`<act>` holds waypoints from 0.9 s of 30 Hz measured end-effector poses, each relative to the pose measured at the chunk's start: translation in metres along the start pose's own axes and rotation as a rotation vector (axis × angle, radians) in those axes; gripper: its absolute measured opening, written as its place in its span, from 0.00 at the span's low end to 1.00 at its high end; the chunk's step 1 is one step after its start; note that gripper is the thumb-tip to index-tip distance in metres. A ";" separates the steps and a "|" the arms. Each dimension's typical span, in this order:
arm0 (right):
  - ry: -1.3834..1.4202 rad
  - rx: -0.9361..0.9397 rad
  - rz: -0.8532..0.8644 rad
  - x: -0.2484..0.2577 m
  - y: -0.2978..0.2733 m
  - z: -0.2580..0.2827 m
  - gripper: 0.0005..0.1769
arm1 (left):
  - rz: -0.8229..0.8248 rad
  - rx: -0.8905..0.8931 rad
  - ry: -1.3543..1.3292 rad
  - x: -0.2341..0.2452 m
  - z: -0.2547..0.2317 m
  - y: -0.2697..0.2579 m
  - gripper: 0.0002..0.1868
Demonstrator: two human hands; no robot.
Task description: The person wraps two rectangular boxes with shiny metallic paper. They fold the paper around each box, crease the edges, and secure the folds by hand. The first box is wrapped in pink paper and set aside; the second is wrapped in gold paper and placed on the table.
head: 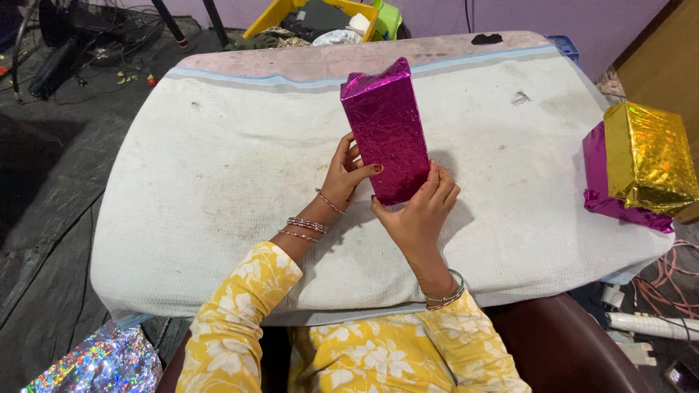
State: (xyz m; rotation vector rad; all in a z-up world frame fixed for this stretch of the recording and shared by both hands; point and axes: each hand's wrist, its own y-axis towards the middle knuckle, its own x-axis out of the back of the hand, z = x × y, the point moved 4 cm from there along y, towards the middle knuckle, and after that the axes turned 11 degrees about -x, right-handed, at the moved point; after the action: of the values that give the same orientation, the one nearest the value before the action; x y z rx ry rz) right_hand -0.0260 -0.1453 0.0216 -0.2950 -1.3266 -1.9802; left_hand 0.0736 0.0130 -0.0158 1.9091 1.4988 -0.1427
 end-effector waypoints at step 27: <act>-0.143 -0.741 -0.133 0.232 0.160 -0.263 0.61 | -0.220 0.135 0.096 0.046 0.015 0.010 0.44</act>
State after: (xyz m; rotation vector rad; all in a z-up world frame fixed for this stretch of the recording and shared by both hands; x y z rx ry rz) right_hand -0.0317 -0.5103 0.1451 -0.7156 -0.6467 -2.5452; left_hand 0.1026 0.0404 -0.0444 1.8731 1.8030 -0.2603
